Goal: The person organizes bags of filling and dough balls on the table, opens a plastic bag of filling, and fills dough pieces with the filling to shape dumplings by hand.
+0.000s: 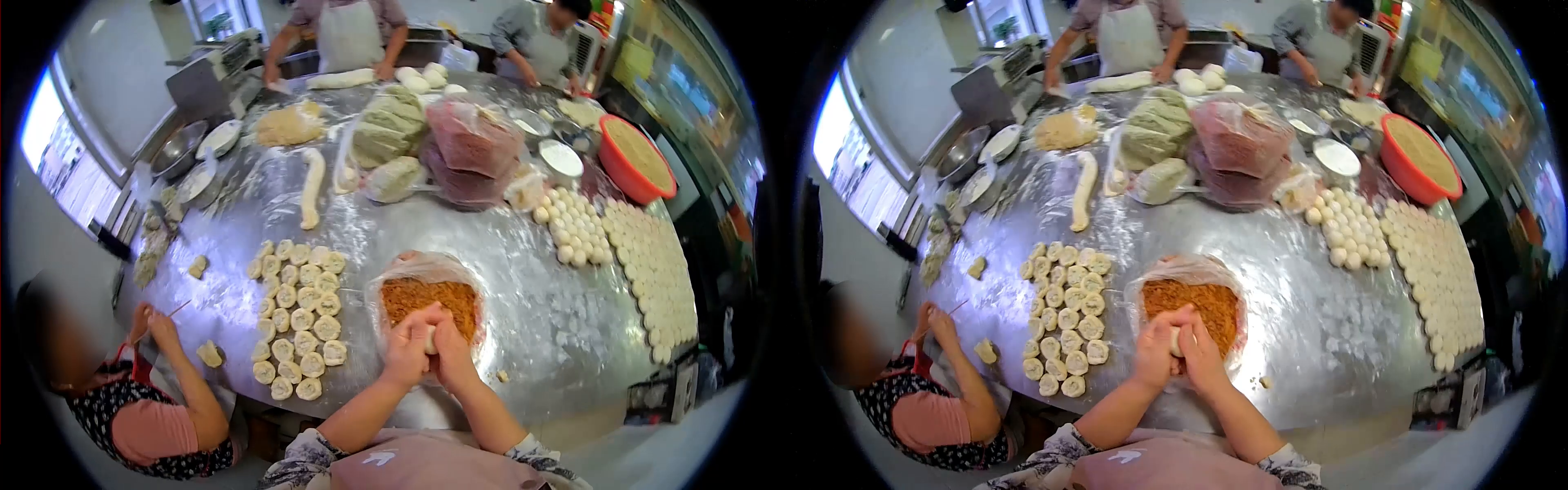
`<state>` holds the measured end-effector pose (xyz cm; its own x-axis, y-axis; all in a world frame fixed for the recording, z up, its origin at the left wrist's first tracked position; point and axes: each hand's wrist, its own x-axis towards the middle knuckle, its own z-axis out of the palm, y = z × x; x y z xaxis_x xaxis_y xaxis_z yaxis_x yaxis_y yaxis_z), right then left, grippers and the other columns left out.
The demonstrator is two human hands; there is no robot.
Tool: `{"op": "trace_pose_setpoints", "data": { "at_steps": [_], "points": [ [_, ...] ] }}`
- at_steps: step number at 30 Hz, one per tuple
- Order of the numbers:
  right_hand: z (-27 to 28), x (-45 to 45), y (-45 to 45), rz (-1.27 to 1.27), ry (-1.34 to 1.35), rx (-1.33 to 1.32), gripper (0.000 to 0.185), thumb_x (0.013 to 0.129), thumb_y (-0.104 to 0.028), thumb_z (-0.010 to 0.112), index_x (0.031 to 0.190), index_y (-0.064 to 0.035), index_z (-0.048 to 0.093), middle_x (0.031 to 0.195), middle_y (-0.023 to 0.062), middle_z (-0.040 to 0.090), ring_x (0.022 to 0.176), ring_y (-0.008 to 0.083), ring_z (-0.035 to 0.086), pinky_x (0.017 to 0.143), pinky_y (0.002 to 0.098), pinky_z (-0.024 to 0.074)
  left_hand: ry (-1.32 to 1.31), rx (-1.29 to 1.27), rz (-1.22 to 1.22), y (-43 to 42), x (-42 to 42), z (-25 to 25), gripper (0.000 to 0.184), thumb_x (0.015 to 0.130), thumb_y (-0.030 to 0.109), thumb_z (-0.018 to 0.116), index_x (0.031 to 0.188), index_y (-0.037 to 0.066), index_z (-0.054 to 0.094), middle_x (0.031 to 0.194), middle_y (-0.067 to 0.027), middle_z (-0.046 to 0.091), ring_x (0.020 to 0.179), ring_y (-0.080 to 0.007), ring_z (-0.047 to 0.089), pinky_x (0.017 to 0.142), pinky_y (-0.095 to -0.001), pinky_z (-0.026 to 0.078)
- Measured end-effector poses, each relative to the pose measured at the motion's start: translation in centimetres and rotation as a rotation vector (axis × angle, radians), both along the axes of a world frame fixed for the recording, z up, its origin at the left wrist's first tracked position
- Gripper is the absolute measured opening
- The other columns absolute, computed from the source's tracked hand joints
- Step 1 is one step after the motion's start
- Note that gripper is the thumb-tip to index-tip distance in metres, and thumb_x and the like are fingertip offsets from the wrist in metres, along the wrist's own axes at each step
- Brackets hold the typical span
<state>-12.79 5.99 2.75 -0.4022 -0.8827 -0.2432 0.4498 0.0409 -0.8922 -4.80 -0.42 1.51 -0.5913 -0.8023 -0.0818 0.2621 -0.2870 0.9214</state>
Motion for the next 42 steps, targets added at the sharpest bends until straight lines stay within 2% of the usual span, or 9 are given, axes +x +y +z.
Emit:
{"op": "trace_pose_setpoints", "data": {
  "at_steps": [3, 8, 10, 12, 17, 20, 29, 32, 42],
  "points": [
    [-2.1, -2.1, 0.7, 0.036, -0.216, -0.096, 0.035, 0.102, -0.043, 0.041, 0.103, -0.0093, 0.050, 0.077, 0.0049, 0.056, 0.054, 0.0110, 0.051, 0.044, 0.0228, 0.0356, 0.207, 0.075, -0.030, -0.9, -0.7, 0.8, 0.047, 0.103, 0.043, 0.032, 0.124, 0.005, 0.050, 0.123, -0.0114, 0.056, 0.107, -0.0203, 0.057, 0.089, -0.0328, 0.048],
    [-0.2, -8.6, 3.9, -0.244, -0.423, 0.127, 0.032, 0.100, -0.036, 0.049, 0.102, -0.0045, 0.050, 0.078, 0.0066, 0.058, 0.059, 0.0128, 0.060, 0.050, 0.0212, 0.0525, 0.156, 0.081, -0.043, -1.8, 1.4, -0.5, 0.037, 0.103, 0.036, 0.039, 0.121, 0.006, 0.052, 0.115, -0.0094, 0.058, 0.108, -0.0218, 0.056, 0.093, -0.0357, 0.045],
    [-2.5, -12.3, 5.5, -0.300, -0.462, 0.115, 0.034, 0.098, -0.037, 0.053, 0.102, -0.0034, 0.052, 0.076, 0.0075, 0.060, 0.056, 0.0129, 0.060, 0.049, 0.0214, 0.0523, 0.160, 0.119, -0.064, -1.6, 1.9, -0.6, 0.034, 0.103, 0.033, 0.041, 0.119, 0.005, 0.052, 0.113, -0.0088, 0.058, 0.107, -0.0211, 0.056, 0.091, -0.0349, 0.045],
    [-3.1, -16.0, 6.6, -0.370, -0.114, 0.284, 0.038, 0.096, -0.040, 0.054, 0.101, -0.0030, 0.054, 0.074, 0.0080, 0.061, 0.054, 0.0122, 0.059, 0.046, 0.0221, 0.0479, 0.161, 0.129, -0.064, -1.1, 2.0, -0.1, 0.035, 0.103, 0.033, 0.042, 0.118, 0.003, 0.051, 0.110, -0.0089, 0.059, 0.105, -0.0199, 0.057, 0.089, -0.0334, 0.045],
    [-4.5, -22.8, 6.9, -0.435, 1.172, 0.630, 0.045, 0.088, -0.042, 0.061, 0.104, 0.0002, 0.056, 0.082, 0.0213, 0.067, 0.076, 0.0350, 0.066, 0.068, 0.0418, 0.0514, 0.135, 0.154, -0.103, -0.6, 2.3, 0.1, 0.030, 0.102, 0.027, 0.044, 0.117, 0.002, 0.051, 0.107, -0.0090, 0.059, 0.101, -0.0196, 0.059, 0.088, -0.0322, 0.047],
    [-3.6, -25.2, 6.2, -0.410, 1.157, 0.705, 0.044, 0.085, -0.039, 0.060, 0.103, 0.0018, 0.058, 0.089, 0.0258, 0.066, 0.088, 0.0421, 0.063, 0.081, 0.0468, 0.0486, 0.077, 0.169, -0.071, -0.5, 2.7, 0.1, 0.027, 0.102, 0.025, 0.046, 0.116, 0.003, 0.052, 0.106, -0.0087, 0.060, 0.100, -0.0195, 0.060, 0.086, -0.0317, 0.049],
    [-7.2, -28.3, 4.5, -0.213, 1.489, 0.790, 0.043, 0.087, -0.035, 0.056, 0.109, 0.0024, 0.053, 0.095, 0.0279, 0.063, 0.089, 0.0435, 0.062, 0.079, 0.0500, 0.0497, 0.012, 0.190, -0.036, -0.9, 3.2, -0.1, 0.022, 0.102, 0.019, 0.046, 0.113, 0.002, 0.053, 0.103, -0.0082, 0.061, 0.097, -0.0176, 0.061, 0.084, -0.0299, 0.049],
    [-9.6, -28.4, 4.1, -0.321, 1.603, 0.740, 0.042, 0.088, -0.034, 0.057, 0.108, 0.0030, 0.052, 0.098, 0.0288, 0.061, 0.088, 0.0440, 0.061, 0.077, 0.0501, 0.0504, 0.011, 0.206, -0.061, -0.9, 3.2, -0.3, 0.021, 0.102, 0.017, 0.045, 0.113, 0.002, 0.053, 0.103, -0.0084, 0.061, 0.098, -0.0179, 0.061, 0.084, -0.0300, 0.049],
    [-8.4, -27.2, 4.1, -0.281, 1.525, 0.820, 0.044, 0.089, -0.035, 0.058, 0.112, 0.0018, 0.050, 0.109, 0.0294, 0.056, 0.091, 0.0427, 0.061, 0.077, 0.0495, 0.0515, 0.003, 0.223, -0.095, -0.1, 3.7, -0.3, 0.020, 0.101, 0.015, 0.045, 0.112, 0.001, 0.053, 0.104, -0.0095, 0.062, 0.098, -0.0182, 0.062, 0.084, -0.0296, 0.050]
  ]
}}
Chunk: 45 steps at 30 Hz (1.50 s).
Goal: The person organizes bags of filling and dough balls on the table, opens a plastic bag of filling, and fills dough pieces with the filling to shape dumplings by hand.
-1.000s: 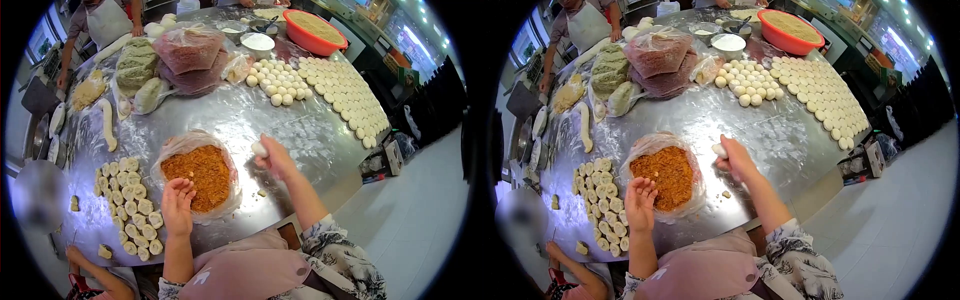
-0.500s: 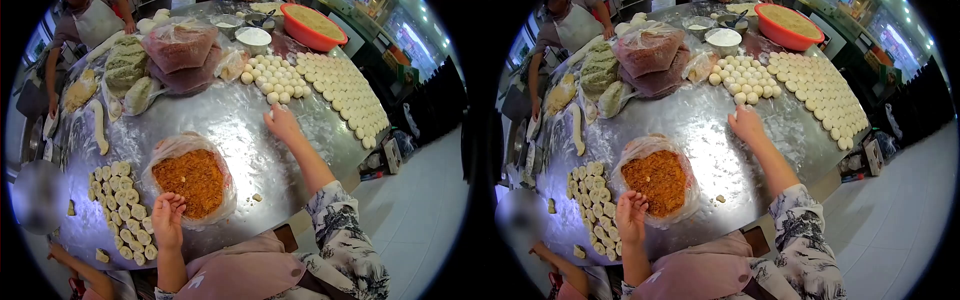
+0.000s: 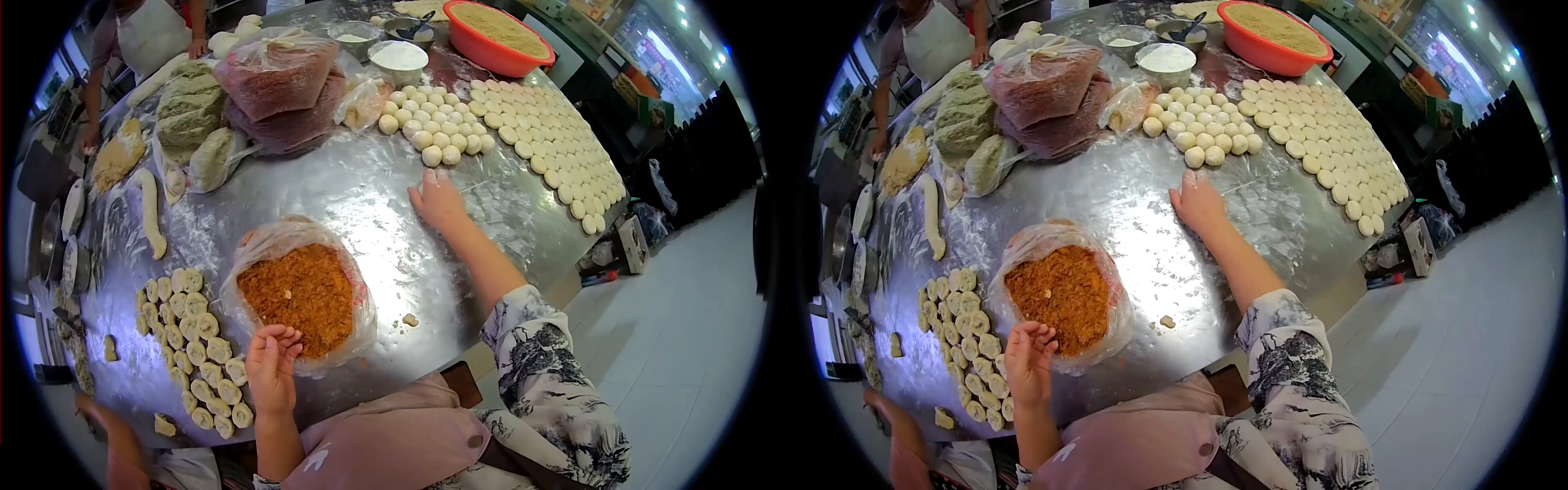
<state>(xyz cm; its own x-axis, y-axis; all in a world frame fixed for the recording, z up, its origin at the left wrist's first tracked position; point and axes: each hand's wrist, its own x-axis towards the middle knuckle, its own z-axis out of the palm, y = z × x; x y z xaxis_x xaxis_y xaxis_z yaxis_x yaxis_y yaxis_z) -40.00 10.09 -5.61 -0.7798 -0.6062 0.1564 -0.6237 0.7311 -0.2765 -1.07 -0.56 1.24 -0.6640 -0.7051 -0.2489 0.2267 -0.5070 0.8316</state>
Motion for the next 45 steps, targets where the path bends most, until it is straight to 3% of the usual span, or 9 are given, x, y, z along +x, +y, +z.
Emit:
{"op": "trace_pose_setpoints", "data": {
  "at_steps": [5, 11, 18, 28, 34, 40, 45],
  "points": [
    [0.4, -0.3, -1.6, 0.064, 0.035, -0.103, 0.045, 0.089, -0.035, 0.058, 0.114, 0.0010, 0.050, 0.113, 0.0283, 0.056, 0.093, 0.0416, 0.062, 0.077, 0.0493, 0.0518, -0.034, 0.010, 0.018, 0.2, 0.9, 0.1, 0.020, 0.101, 0.016, 0.047, 0.112, 0.001, 0.054, 0.104, -0.0096, 0.062, 0.098, -0.0181, 0.062, 0.084, -0.0292, 0.050],
    [0.7, -0.4, -3.6, 0.017, -0.032, -0.007, 0.044, 0.088, -0.035, 0.059, 0.112, 0.0011, 0.052, 0.110, 0.0276, 0.056, 0.092, 0.0416, 0.062, 0.077, 0.0491, 0.0518, -0.034, 0.005, 0.041, 0.1, 1.4, 0.4, 0.020, 0.101, 0.016, 0.046, 0.112, 0.001, 0.055, 0.103, -0.0093, 0.063, 0.097, -0.0175, 0.062, 0.083, -0.0297, 0.051],
    [0.6, -2.7, 2.9, -0.090, 0.001, -0.020, 0.045, 0.087, -0.036, 0.060, 0.113, 0.0011, 0.055, 0.112, 0.0263, 0.057, 0.094, 0.0414, 0.062, 0.080, 0.0485, 0.0512, -0.092, -0.015, 0.027, -0.6, 2.0, -0.4, 0.022, 0.101, 0.024, 0.047, 0.110, 0.005, 0.055, 0.102, -0.0062, 0.062, 0.096, -0.0174, 0.062, 0.081, -0.0300, 0.051],
    [2.3, -6.9, 10.2, -0.163, 0.012, 0.062, 0.047, 0.089, -0.038, 0.057, 0.114, 0.0014, 0.055, 0.111, 0.0259, 0.059, 0.100, 0.0417, 0.060, 0.084, 0.0485, 0.0502, -0.104, 0.010, -0.017, 0.1, 0.9, -0.3, 0.023, 0.102, 0.024, 0.047, 0.111, 0.004, 0.055, 0.103, -0.0074, 0.063, 0.096, -0.0180, 0.062, 0.081, -0.0308, 0.051],
    [-0.8, -7.0, 10.6, -0.137, 0.058, 0.099, 0.053, 0.091, -0.045, 0.051, 0.118, 0.0020, 0.053, 0.113, 0.0252, 0.058, 0.098, 0.0415, 0.061, 0.082, 0.0502, 0.0503, -0.115, -0.003, -0.037, 0.5, 1.0, -0.4, 0.023, 0.101, 0.023, 0.048, 0.112, 0.004, 0.055, 0.104, -0.0077, 0.063, 0.097, -0.0180, 0.062, 0.082, -0.0300, 0.051],
    [1.2, -6.5, 9.9, -0.158, -0.074, 0.198, 0.065, 0.086, -0.052, 0.057, 0.125, -0.0013, 0.049, 0.120, 0.0243, 0.055, 0.101, 0.0407, 0.061, 0.084, 0.0490, 0.0500, -0.098, -0.023, -0.025, 1.1, 1.6, 0.4, 0.023, 0.101, 0.023, 0.048, 0.113, 0.004, 0.055, 0.103, -0.0071, 0.062, 0.097, -0.0178, 0.062, 0.081, -0.0303, 0.051],
    [2.6, -6.2, 11.0, -0.175, -0.163, 0.067, 0.081, 0.076, -0.048, 0.070, 0.137, -0.0039, 0.042, 0.131, 0.0238, 0.050, 0.115, 0.0398, 0.055, 0.096, 0.0454, 0.0456, -0.076, -0.031, 0.013, 1.0, 3.1, 0.9, 0.023, 0.101, 0.022, 0.048, 0.112, 0.003, 0.055, 0.103, -0.0077, 0.063, 0.095, -0.0167, 0.062, 0.081, -0.0288, 0.051]
  ]
}}
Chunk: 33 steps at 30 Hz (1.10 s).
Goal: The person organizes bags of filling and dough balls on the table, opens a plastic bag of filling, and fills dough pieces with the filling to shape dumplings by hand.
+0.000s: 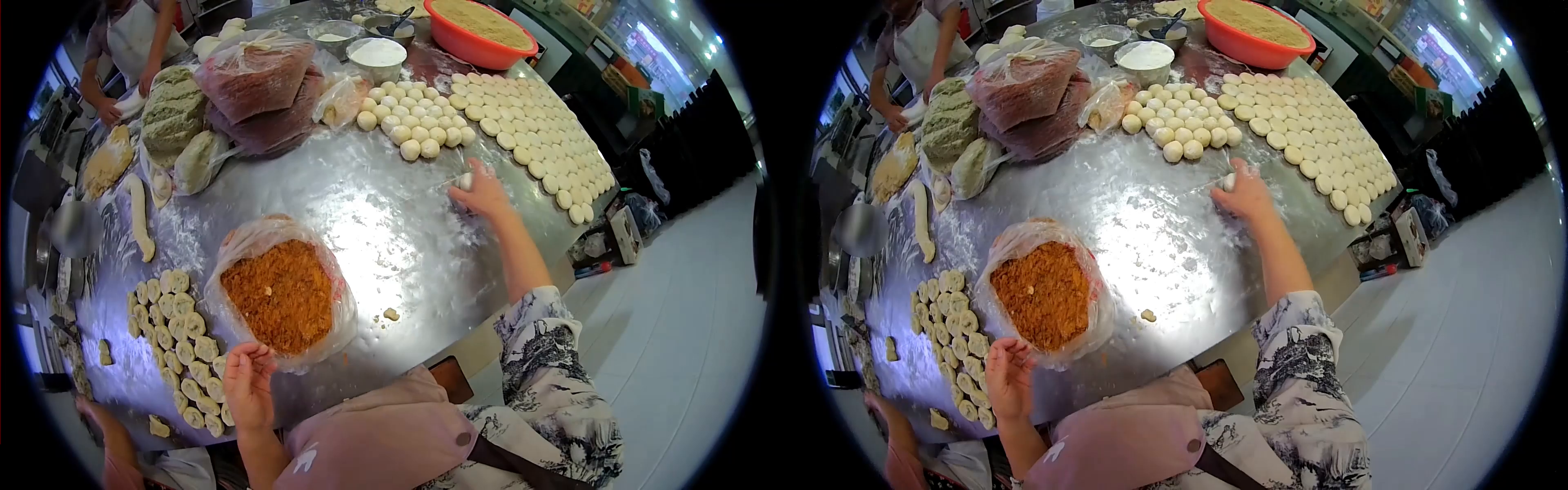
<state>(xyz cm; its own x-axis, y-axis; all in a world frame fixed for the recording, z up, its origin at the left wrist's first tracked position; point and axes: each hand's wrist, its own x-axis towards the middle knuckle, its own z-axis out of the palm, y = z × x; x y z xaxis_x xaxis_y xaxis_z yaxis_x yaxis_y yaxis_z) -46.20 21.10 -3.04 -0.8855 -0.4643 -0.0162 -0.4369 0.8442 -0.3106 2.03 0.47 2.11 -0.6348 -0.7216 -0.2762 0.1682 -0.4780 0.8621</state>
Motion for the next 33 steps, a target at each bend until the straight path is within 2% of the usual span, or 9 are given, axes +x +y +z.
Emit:
{"op": "trace_pose_setpoints", "data": {
  "at_steps": [6, 8, 11, 17, 19, 21, 25, 31, 33],
  "points": [
    [1.1, 1.9, 2.2, 0.104, 0.087, -0.079, 0.086, 0.073, -0.038, 0.075, 0.141, -0.0016, 0.037, 0.140, 0.0219, 0.045, 0.128, 0.0380, 0.045, 0.106, 0.0434, 0.0381, -0.031, 0.008, 0.099, -1.3, 2.6, -0.4, 0.024, 0.100, 0.023, 0.050, 0.113, 0.004, 0.056, 0.103, -0.0061, 0.063, 0.096, -0.0157, 0.062, 0.082, -0.0289, 0.050],
    [1.5, 3.2, 2.6, 0.182, 0.103, -0.160, 0.078, 0.078, -0.039, 0.073, 0.141, -0.0075, 0.040, 0.139, 0.0197, 0.048, 0.125, 0.0364, 0.049, 0.100, 0.0433, 0.0418, -0.121, -0.045, 0.201, -1.9, 4.1, -0.6, 0.023, 0.100, 0.023, 0.051, 0.113, 0.005, 0.058, 0.103, -0.0049, 0.063, 0.095, -0.0149, 0.062, 0.082, -0.0284, 0.050],
    [3.7, 9.0, -0.1, 0.248, -0.007, -0.366, 0.045, 0.088, -0.021, 0.065, 0.129, -0.0064, 0.053, 0.114, 0.0145, 0.063, 0.083, 0.0209, 0.062, 0.071, 0.0329, 0.0511, -0.313, -0.228, 0.341, -2.5, 5.5, -0.6, 0.020, 0.099, 0.020, 0.052, 0.109, 0.004, 0.060, 0.102, -0.0033, 0.063, 0.094, -0.0122, 0.061, 0.081, -0.0254, 0.047],
    [4.0, 16.5, -5.2, 0.441, -0.118, -0.464, 0.011, 0.095, -0.011, 0.058, 0.101, -0.0023, 0.062, 0.076, 0.0001, 0.059, 0.064, 0.0049, 0.048, 0.059, 0.0215, 0.0423, -0.948, -1.084, 0.453, -5.5, 8.5, -1.9, 0.025, 0.087, 0.013, 0.064, 0.109, 0.001, 0.059, 0.100, -0.0148, 0.061, 0.093, -0.0301, 0.057, 0.083, -0.0385, 0.044],
    [4.8, 19.0, -7.4, 0.592, -0.082, -0.421, 0.010, 0.095, -0.011, 0.058, 0.097, -0.0024, 0.063, 0.071, 0.0001, 0.060, 0.064, 0.0049, 0.050, 0.058, 0.0224, 0.0425, -1.055, -1.218, 0.400, -6.3, 8.7, -2.5, 0.028, 0.084, 0.012, 0.066, 0.109, 0.001, 0.059, 0.101, -0.0178, 0.059, 0.097, -0.0356, 0.054, 0.086, -0.0436, 0.042],
    [5.4, 22.4, -9.4, 0.559, -0.172, -0.398, 0.009, 0.091, -0.009, 0.061, 0.089, -0.0013, 0.064, 0.076, 0.0137, 0.061, 0.066, 0.0215, 0.058, 0.063, 0.0320, 0.0462, -1.138, -1.198, 0.332, -6.8, 8.6, -3.2, 0.032, 0.083, 0.015, 0.067, 0.110, 0.001, 0.060, 0.104, -0.0180, 0.056, 0.102, -0.0371, 0.050, 0.088, -0.0463, 0.041],
    [5.2, 25.1, -12.6, 0.827, -0.097, -0.290, 0.014, 0.089, -0.017, 0.064, 0.091, -0.0027, 0.064, 0.085, 0.0151, 0.064, 0.079, 0.0337, 0.062, 0.069, 0.0421, 0.0492, -1.323, -1.172, 0.177, -8.4, 5.8, -4.8, 0.037, 0.081, 0.018, 0.071, 0.112, 0.002, 0.060, 0.106, -0.0174, 0.052, 0.101, -0.0369, 0.049, 0.088, -0.0465, 0.042],
    [5.2, 27.8, -13.9, 0.792, -0.082, -0.151, 0.048, 0.085, -0.029, 0.069, 0.124, -0.0057, 0.056, 0.121, 0.0165, 0.057, 0.100, 0.0354, 0.061, 0.085, 0.0414, 0.0507, -1.329, -1.021, 0.030, -9.9, 5.7, -3.5, 0.032, 0.076, 0.019, 0.075, 0.101, 0.004, 0.061, 0.110, -0.0155, 0.050, 0.104, -0.0359, 0.047, 0.088, -0.0451, 0.041],
    [5.1, 28.2, -14.4, 0.782, -0.041, -0.070, 0.064, 0.082, -0.036, 0.071, 0.133, -0.0037, 0.048, 0.130, 0.0192, 0.052, 0.108, 0.0361, 0.058, 0.091, 0.0415, 0.0492, -1.271, -1.060, 0.010, -9.9, 5.4, -3.2, 0.032, 0.074, 0.015, 0.076, 0.098, 0.004, 0.058, 0.100, -0.0143, 0.054, 0.094, -0.0351, 0.052, 0.081, -0.0442, 0.044]
  ]
}}
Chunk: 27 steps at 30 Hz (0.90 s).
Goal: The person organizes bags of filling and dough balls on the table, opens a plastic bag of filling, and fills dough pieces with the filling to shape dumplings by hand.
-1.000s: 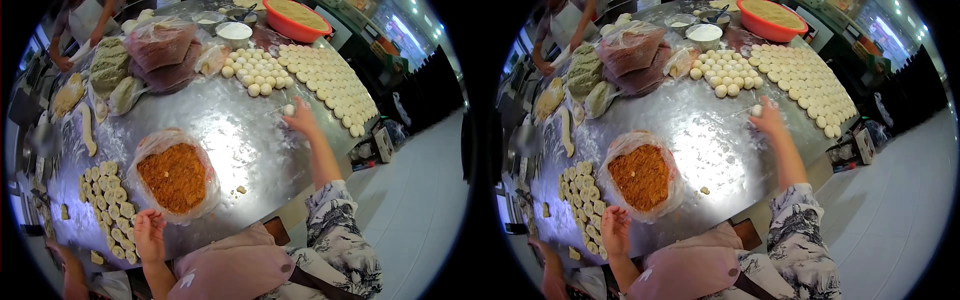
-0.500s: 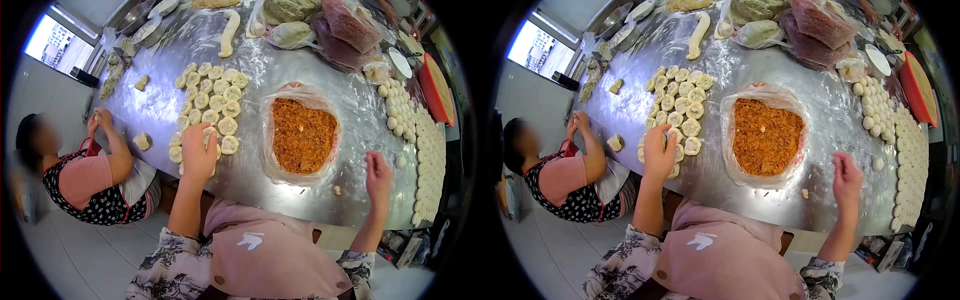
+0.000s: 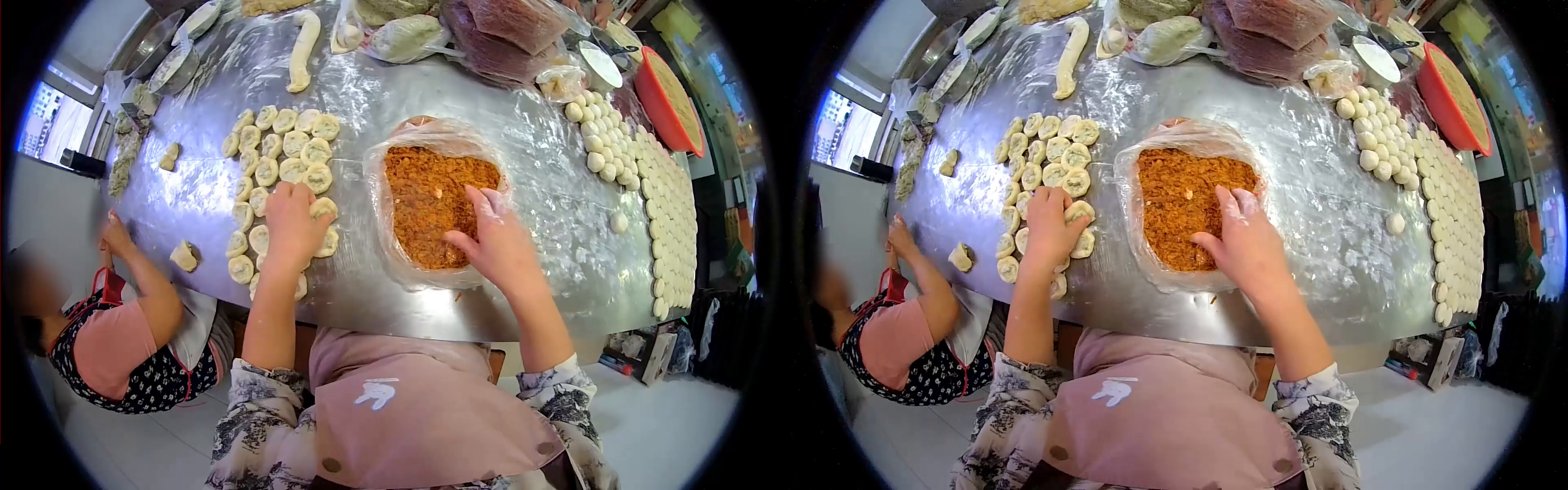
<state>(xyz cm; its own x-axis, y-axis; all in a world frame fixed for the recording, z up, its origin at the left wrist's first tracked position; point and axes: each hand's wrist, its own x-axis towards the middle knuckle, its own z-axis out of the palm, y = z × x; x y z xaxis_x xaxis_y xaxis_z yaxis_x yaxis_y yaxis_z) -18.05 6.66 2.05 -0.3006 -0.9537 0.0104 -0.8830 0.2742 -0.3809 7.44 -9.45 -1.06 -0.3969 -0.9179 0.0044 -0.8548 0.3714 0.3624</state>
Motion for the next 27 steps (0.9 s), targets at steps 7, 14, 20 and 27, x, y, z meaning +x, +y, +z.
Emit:
{"op": "trace_pose_setpoints", "data": {
  "at_steps": [7, 14, 20, 27],
  "points": [
    [-2.0, 2.1, -2.5, 0.001, -0.019, 0.044, 0.072, 0.079, -0.039, 0.073, 0.134, 0.0006, 0.048, 0.124, 0.0298, 0.050, 0.105, 0.0427, 0.057, 0.089, 0.0442, 0.0491, 0.816, 0.434, 0.231, 1.2, -1.3, 0.4, 0.028, 0.085, 0.009, 0.069, 0.108, 0.003, 0.055, 0.105, -0.0112, 0.061, 0.091, -0.0241, 0.061, 0.077, -0.0356, 0.050],
    [-1.8, 1.4, -2.7, 0.017, -0.103, 0.037, 0.048, 0.080, -0.023, 0.072, 0.122, -0.0035, 0.058, 0.106, 0.0196, 0.059, 0.095, 0.0356, 0.061, 0.082, 0.0422, 0.0508, 1.674, 1.435, 0.088, 3.1, -5.2, 2.6, 0.033, 0.097, 0.010, 0.052, 0.127, -0.002, 0.050, 0.113, -0.0129, 0.061, 0.100, -0.0218, 0.061, 0.084, -0.0317, 0.052],
    [-2.7, 1.5, -2.7, 0.035, -0.108, 0.010, 0.029, 0.081, -0.018, 0.069, 0.106, -0.0057, 0.060, 0.098, 0.0191, 0.057, 0.085, 0.0379, 0.062, 0.071, 0.0472, 0.0507, 1.454, 1.520, 0.232, 5.4, -8.6, 3.3, 0.028, 0.097, 0.013, 0.054, 0.123, 0.002, 0.053, 0.111, -0.0123, 0.063, 0.095, -0.0225, 0.065, 0.077, -0.0281, 0.054],
    [-2.7, 0.3, -2.5, 0.080, -0.132, 0.020, 0.019, 0.081, -0.013, 0.065, 0.099, -0.0071, 0.060, 0.096, 0.0178, 0.056, 0.085, 0.0368, 0.062, 0.071, 0.0462, 0.0506, 1.362, 1.515, 0.188, 6.2, -9.9, 2.3, 0.024, 0.097, 0.010, 0.052, 0.120, 0.004, 0.054, 0.108, -0.0109, 0.063, 0.091, -0.0210, 0.063, 0.073, -0.0286, 0.053]
  ]
}}
